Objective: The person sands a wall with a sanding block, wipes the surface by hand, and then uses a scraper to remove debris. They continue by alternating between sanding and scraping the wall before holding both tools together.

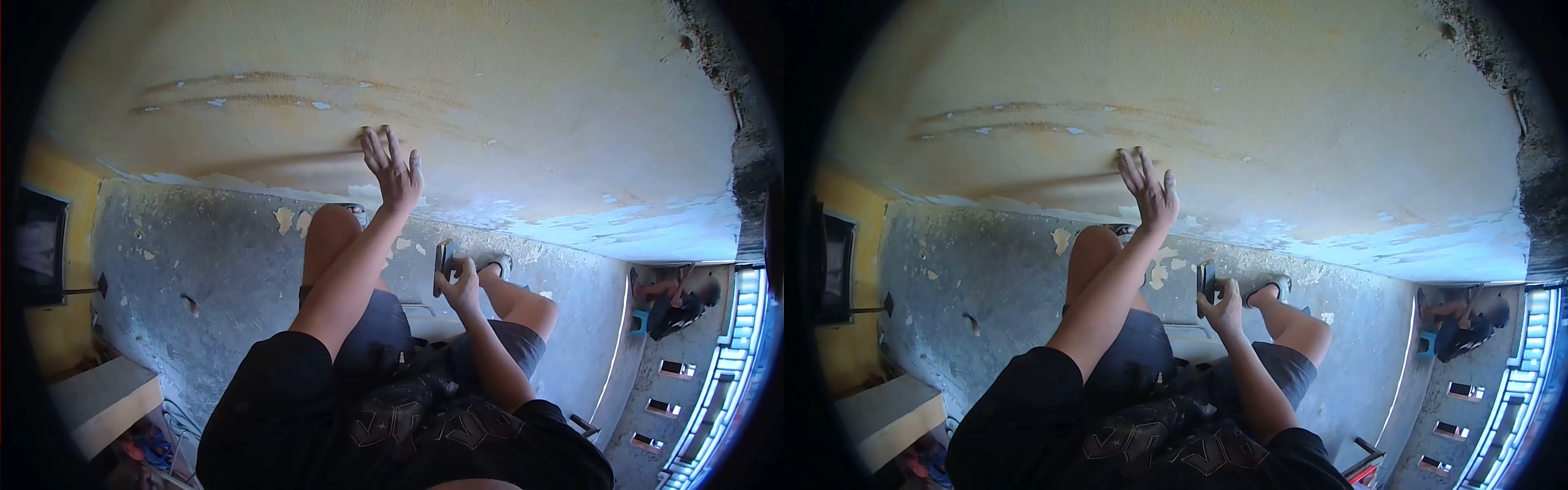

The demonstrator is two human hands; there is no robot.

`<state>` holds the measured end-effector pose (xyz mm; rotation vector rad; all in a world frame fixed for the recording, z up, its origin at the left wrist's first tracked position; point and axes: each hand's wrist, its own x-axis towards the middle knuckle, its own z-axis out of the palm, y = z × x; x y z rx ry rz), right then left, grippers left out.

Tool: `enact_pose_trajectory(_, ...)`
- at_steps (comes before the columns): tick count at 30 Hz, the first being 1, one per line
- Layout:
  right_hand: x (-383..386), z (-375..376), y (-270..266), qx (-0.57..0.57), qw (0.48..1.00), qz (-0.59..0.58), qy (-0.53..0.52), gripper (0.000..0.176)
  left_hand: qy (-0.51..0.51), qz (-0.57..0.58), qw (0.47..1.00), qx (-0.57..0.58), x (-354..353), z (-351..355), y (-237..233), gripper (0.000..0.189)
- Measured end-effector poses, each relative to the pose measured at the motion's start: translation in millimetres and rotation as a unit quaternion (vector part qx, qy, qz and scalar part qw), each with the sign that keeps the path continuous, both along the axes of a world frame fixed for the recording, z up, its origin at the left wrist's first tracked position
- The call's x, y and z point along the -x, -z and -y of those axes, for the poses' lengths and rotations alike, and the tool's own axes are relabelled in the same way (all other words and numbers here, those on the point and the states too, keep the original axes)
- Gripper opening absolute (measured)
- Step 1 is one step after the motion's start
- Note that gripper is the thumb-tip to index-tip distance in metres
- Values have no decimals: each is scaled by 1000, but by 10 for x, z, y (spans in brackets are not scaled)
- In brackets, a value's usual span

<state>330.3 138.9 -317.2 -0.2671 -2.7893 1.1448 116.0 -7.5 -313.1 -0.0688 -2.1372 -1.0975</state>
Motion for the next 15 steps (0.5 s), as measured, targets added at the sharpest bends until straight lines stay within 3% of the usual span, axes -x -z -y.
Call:
enact_pose_trajectory(2,-129,56,33,25,997,64,31,41,11,12,1000,-5,0,15,-29,69)
enact_pose_trajectory(5,-214,57,280,63,996,56,19,40,-2,13,1000,9,11,3,-19,71)
enact_pose_trajectory(15,-47,40,201,117,993,25,15,39,-3,30,999,33,53,19,86,73)
